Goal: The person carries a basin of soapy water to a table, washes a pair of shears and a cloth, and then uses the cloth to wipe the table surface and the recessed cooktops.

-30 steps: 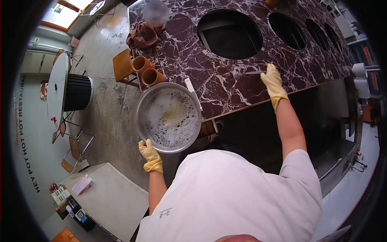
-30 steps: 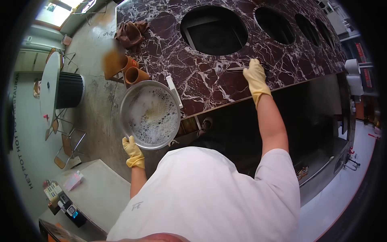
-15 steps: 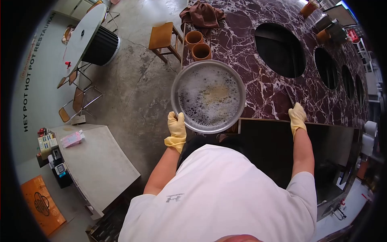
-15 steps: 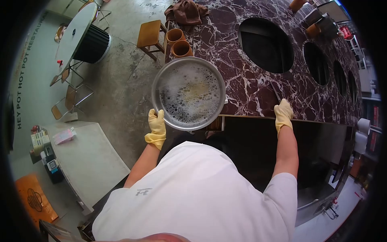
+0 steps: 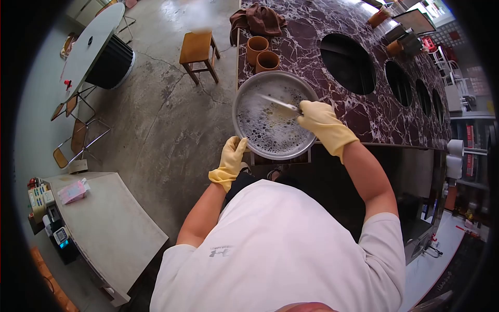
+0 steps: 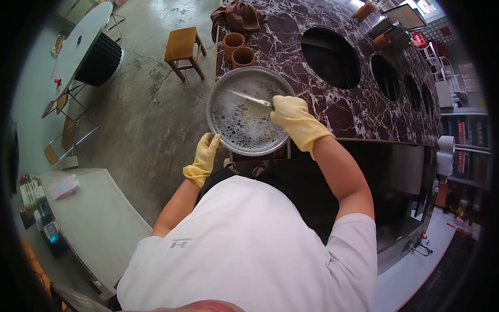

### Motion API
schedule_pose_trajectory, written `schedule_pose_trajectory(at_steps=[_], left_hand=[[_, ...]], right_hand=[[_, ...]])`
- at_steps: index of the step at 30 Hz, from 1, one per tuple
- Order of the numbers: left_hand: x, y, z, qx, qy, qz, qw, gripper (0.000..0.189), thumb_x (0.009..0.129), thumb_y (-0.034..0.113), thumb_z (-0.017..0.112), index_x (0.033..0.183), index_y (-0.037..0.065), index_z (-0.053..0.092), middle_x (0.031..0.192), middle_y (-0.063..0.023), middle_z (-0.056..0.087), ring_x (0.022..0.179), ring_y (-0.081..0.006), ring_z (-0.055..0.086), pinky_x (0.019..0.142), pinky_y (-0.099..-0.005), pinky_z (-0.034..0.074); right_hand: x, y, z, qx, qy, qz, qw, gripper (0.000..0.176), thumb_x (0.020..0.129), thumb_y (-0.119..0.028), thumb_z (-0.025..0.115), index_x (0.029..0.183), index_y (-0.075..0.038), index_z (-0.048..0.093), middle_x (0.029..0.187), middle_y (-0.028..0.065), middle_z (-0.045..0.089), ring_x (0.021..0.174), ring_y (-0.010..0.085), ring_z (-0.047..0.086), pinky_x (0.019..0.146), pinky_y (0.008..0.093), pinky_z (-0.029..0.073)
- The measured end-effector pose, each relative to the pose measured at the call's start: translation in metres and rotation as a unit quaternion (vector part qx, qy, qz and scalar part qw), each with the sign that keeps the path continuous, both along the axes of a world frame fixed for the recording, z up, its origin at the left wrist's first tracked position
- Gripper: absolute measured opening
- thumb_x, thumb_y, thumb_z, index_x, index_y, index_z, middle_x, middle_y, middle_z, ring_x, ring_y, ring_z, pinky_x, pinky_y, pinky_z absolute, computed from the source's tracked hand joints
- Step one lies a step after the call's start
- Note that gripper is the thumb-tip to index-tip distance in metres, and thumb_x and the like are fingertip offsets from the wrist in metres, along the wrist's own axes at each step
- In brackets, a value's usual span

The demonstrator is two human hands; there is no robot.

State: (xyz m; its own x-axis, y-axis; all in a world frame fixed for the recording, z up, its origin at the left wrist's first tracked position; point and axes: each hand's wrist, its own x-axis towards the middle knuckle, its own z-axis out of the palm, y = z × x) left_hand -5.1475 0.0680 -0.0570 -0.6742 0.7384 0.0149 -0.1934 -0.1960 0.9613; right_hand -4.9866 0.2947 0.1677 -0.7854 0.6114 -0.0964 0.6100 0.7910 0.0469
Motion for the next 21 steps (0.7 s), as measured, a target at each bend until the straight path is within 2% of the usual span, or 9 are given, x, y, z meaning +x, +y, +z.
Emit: schedule_pose_trajectory(at_steps=[3, 7, 10, 11, 13, 14, 17, 20, 21], left_hand=[[0.005, -0.018, 0.002, 0.02, -0.016, 0.0, 1.0, 0.032, 0.112, 0.028, 0.067, 0.126, -0.001, 0.068, 0.111, -0.0083, 0.077, 0.099, -0.0169, 0.074, 0.093, -0.0327, 0.061], [0.0, -0.048, -0.009, 0.005, 0.004, 0.009, 1.0, 0.031, 0.112, 0.029, 0.066, 0.128, 0.002, 0.07, 0.112, -0.0101, 0.077, 0.097, -0.018, 0.075, 0.094, -0.0348, 0.061], [-0.007, -0.067, -0.026, -0.026, 0.012, 0.041, 0.999, 0.03, 0.113, 0.029, 0.066, 0.128, 0.004, 0.071, 0.108, -0.01, 0.078, 0.091, -0.0185, 0.076, 0.089, -0.035, 0.062], [-0.011, -0.074, -0.032, -0.043, 0.003, 0.068, 0.997, 0.029, 0.113, 0.029, 0.066, 0.128, 0.004, 0.072, 0.106, -0.0101, 0.079, 0.089, -0.019, 0.076, 0.088, -0.0352, 0.063], [-0.017, -0.09, -0.044, -0.054, 0.004, 0.093, 0.994, 0.027, 0.113, 0.027, 0.066, 0.126, 0.005, 0.072, 0.104, -0.0104, 0.079, 0.085, -0.0199, 0.077, 0.083, -0.0349, 0.063], [-0.02, -0.1, -0.046, -0.074, -0.002, 0.121, 0.99, 0.025, 0.112, 0.025, 0.066, 0.125, 0.004, 0.072, 0.103, -0.0098, 0.079, 0.085, -0.0186, 0.076, 0.084, -0.0337, 0.063], [-0.034, -0.135, -0.081, -0.146, -0.013, 0.194, 0.97, 0.024, 0.111, 0.027, 0.069, 0.118, 0.005, 0.072, 0.102, -0.0096, 0.079, 0.079, -0.0178, 0.075, 0.078, -0.032, 0.063], [-0.046, -0.188, -0.126, -0.265, -0.068, 0.241, 0.931, 0.027, 0.109, 0.032, 0.07, 0.116, 0.006, 0.068, 0.101, -0.0107, 0.079, 0.073, -0.0199, 0.075, 0.069, -0.0314, 0.06], [-0.046, -0.204, -0.133, -0.301, -0.111, 0.268, 0.908, 0.027, 0.11, 0.032, 0.069, 0.119, 0.007, 0.067, 0.102, -0.0118, 0.079, 0.072, -0.0211, 0.075, 0.065, -0.0327, 0.06]], right_hand=[[-0.044, 0.008, -0.07, 0.0, -0.064, -0.016, 0.998, 0.031, 0.095, -0.03, 0.072, 0.11, -0.003, 0.077, 0.096, 0.0229, 0.079, 0.098, 0.0412, 0.078, 0.09, 0.0525, 0.06], [-0.02, -0.015, -0.067, -0.019, 0.048, -0.042, 0.998, 0.029, 0.096, -0.03, 0.071, 0.11, -0.005, 0.077, 0.096, 0.0217, 0.08, 0.096, 0.041, 0.078, 0.088, 0.0524, 0.06], [0.022, -0.021, -0.038, -0.046, 0.265, -0.058, 0.961, 0.028, 0.099, -0.032, 0.07, 0.113, -0.008, 0.077, 0.1, 0.0174, 0.08, 0.097, 0.0389, 0.078, 0.087, 0.05, 0.06], [0.043, -0.013, -0.034, -0.067, 0.386, -0.066, 0.918, 0.027, 0.103, -0.03, 0.065, 0.106, -0.007, 0.078, 0.092, 0.0181, 0.079, 0.09, 0.0394, 0.077, 0.082, 0.0497, 0.06], [0.082, 0.029, -0.039, -0.158, 0.508, -0.15, 0.834, 0.024, 0.104, -0.028, 0.067, 0.106, -0.006, 0.079, 0.082, 0.0084, 0.078, 0.071, 0.0194, 0.073, 0.069, 0.0372, 0.056], [0.097, 0.05, -0.044, -0.207, 0.512, -0.217, 0.805, 0.025, 0.104, -0.026, 0.071, 0.11, -0.003, 0.078, 0.089, 0.0043, 0.077, 0.08, 0.0104, 0.069, 0.075, 0.0304, 0.055], [0.11, 0.121, -0.119, -0.373, 0.447, -0.245, 0.776, 0.039, 0.105, -0.041, 0.071, 0.102, -0.002, 0.077, 0.079, 0.0047, 0.073, 0.069, 0.0133, 0.066, 0.064, 0.0344, 0.051], [0.087, 0.128, -0.124, -0.463, 0.283, -0.243, 0.804, 0.064, 0.104, -0.065, 0.065, 0.105, -0.002, 0.076, 0.098, 0.0088, 0.078, 0.084, 0.0169, 0.068, 0.078, 0.0362, 0.055], [0.077, 0.125, -0.126, -0.489, 0.276, -0.234, 0.794, 0.063, 0.103, -0.065, 0.067, 0.104, -0.003, 0.076, 0.103, 0.01, 0.079, 0.084, 0.0185, 0.069, 0.08, 0.0361, 0.056]])
